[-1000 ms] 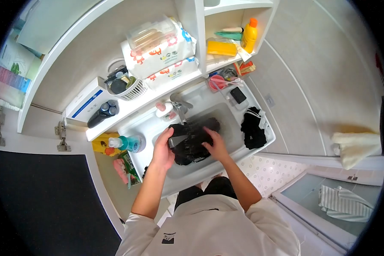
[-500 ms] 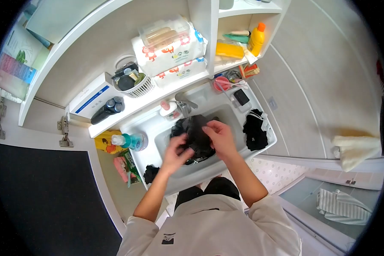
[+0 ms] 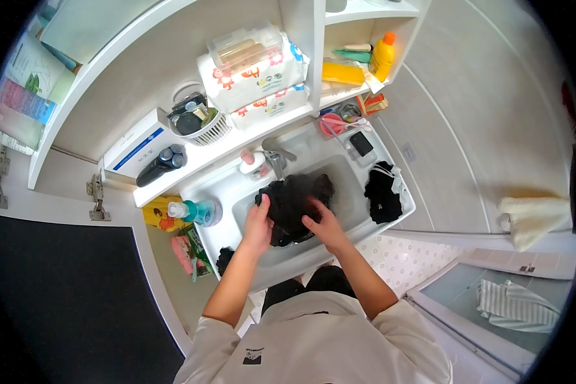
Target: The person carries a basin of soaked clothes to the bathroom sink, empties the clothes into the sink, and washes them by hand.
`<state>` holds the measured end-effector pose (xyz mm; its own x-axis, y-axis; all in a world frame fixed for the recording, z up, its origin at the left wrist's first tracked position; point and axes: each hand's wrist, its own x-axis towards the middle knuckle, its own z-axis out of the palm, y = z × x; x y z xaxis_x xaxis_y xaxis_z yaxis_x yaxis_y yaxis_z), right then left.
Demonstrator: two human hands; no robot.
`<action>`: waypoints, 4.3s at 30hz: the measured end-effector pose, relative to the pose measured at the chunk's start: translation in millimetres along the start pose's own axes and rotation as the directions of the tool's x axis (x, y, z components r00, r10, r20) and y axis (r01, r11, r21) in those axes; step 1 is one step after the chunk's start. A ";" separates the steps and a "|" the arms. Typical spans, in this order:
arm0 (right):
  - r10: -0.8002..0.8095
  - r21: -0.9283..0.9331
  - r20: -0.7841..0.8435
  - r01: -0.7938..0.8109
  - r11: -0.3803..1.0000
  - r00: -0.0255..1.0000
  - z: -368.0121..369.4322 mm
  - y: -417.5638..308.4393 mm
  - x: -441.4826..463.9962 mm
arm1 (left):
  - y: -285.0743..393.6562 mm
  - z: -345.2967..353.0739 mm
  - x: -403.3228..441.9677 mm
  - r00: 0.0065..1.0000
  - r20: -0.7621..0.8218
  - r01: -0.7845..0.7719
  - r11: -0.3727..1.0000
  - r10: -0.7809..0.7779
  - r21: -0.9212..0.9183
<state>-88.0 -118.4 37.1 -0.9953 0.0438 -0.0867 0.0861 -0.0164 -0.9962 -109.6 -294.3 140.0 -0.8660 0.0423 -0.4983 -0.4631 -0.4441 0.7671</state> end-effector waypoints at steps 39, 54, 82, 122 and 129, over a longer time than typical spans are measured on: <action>-0.337 -0.487 -0.240 0.187 0.853 0.911 -33.5 -45.9 13.2 | -25.7 2.2 38.9 0.974 0.196 0.140 0.984 -0.116 -0.113; -0.114 0.078 0.180 0.102 0.992 0.977 -12.0 -45.1 13.2 | -11.2 -11.2 19.0 0.971 0.238 -0.121 0.813 -0.022 0.569; -0.306 -0.344 0.157 0.342 0.874 0.939 -49.6 -25.7 6.5 | 10.9 -26.1 5.8 0.977 0.172 -0.056 0.929 0.127 -0.365; -0.191 0.307 0.407 0.063 0.950 0.893 -14.6 -103.4 52.7 | -3.4 -7.1 20.0 0.937 0.212 -0.350 0.757 0.278 0.552; -0.286 -0.220 0.328 0.367 0.904 0.900 -18.8 -38.7 32.1 | 40.6 11.8 -2.1 0.876 0.138 -0.481 0.831 0.461 0.280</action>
<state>-122.4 -97.5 72.6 -0.9355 -0.2838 0.2105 -0.2774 0.2209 -0.9350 -128.8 -301.8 177.0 -0.9986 -0.0447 -0.0272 -0.0208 -0.1381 0.9902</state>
